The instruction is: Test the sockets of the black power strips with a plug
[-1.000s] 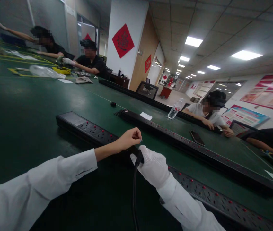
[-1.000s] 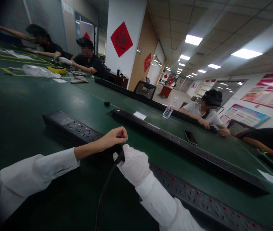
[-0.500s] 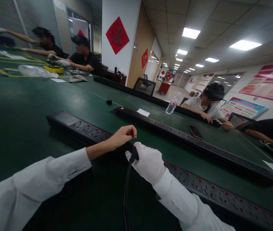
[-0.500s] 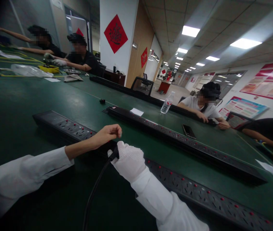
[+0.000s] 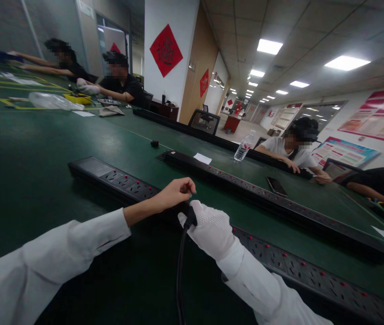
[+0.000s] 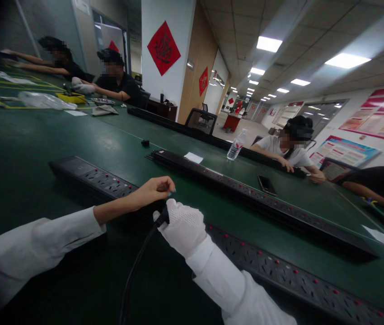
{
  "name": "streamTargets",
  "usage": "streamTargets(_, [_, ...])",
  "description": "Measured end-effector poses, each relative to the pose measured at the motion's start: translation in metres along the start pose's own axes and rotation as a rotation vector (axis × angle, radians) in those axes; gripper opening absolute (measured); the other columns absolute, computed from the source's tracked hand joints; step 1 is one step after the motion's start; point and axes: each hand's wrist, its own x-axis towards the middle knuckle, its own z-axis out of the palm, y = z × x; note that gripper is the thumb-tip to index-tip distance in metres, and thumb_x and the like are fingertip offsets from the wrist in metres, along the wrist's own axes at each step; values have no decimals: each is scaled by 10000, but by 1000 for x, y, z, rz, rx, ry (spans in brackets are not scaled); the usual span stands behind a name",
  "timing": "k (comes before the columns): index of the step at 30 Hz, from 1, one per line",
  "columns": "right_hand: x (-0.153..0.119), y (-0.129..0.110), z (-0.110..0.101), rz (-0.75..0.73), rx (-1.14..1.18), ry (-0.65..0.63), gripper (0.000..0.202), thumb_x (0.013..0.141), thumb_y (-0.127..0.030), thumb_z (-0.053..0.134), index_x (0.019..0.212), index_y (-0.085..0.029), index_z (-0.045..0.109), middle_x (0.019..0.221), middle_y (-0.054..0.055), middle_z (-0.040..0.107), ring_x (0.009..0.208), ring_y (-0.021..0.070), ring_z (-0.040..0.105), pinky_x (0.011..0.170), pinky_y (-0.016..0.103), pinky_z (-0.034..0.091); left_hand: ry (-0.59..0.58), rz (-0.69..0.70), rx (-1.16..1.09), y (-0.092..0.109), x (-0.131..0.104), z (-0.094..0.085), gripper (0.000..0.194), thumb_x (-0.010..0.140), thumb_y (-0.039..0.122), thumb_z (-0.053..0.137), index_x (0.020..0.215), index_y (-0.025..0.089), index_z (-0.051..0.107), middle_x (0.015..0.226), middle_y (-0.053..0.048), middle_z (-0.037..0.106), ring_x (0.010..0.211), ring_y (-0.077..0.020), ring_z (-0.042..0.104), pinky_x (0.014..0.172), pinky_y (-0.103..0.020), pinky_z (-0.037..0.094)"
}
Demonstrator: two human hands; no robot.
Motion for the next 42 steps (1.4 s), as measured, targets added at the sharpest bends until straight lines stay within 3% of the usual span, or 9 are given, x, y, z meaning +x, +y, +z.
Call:
streamTargets(15, [-1, -1, -2, 9, -7, -23, 310, 842, -454, 342, 839, -195, 511, 708, 4, 594, 584, 98, 537, 495, 220, 249, 34, 8, 25, 4, -2, -1, 179, 639, 33, 466, 776, 135, 519, 805, -8, 558, 748, -109, 524, 725, -265, 419])
streamTargets(23, [0, 0, -3, 7, -5, -42, 315, 843, -460, 335, 842, -196, 507, 712, 4, 591, 566, 93, 525, 484, 217, 236, 46, -14, -102, 2, 0, -1, 117, 646, 51, 478, 730, 129, 504, 737, -2, 552, 701, -102, 521, 684, -253, 416])
streamTargets(31, [0, -1, -1, 17, -26, -10, 298, 835, -463, 344, 803, -211, 501, 675, -11, 584, 566, 113, 531, 480, 233, 203, 71, 10, -97, 0, 1, -1, 232, 586, -31, 410, 728, 131, 497, 811, -14, 556, 802, -117, 531, 788, -296, 419])
streamTargets(42, [0, -1, -2, 11, -29, -10, 290, 836, -454, 349, 818, -208, 502, 690, -9, 591, 567, 106, 532, 486, 228, 220, 74, -7, -87, 2, 0, 0, 231, 595, -34, 418, 735, 130, 499, 804, -17, 560, 822, -126, 541, 817, -314, 418])
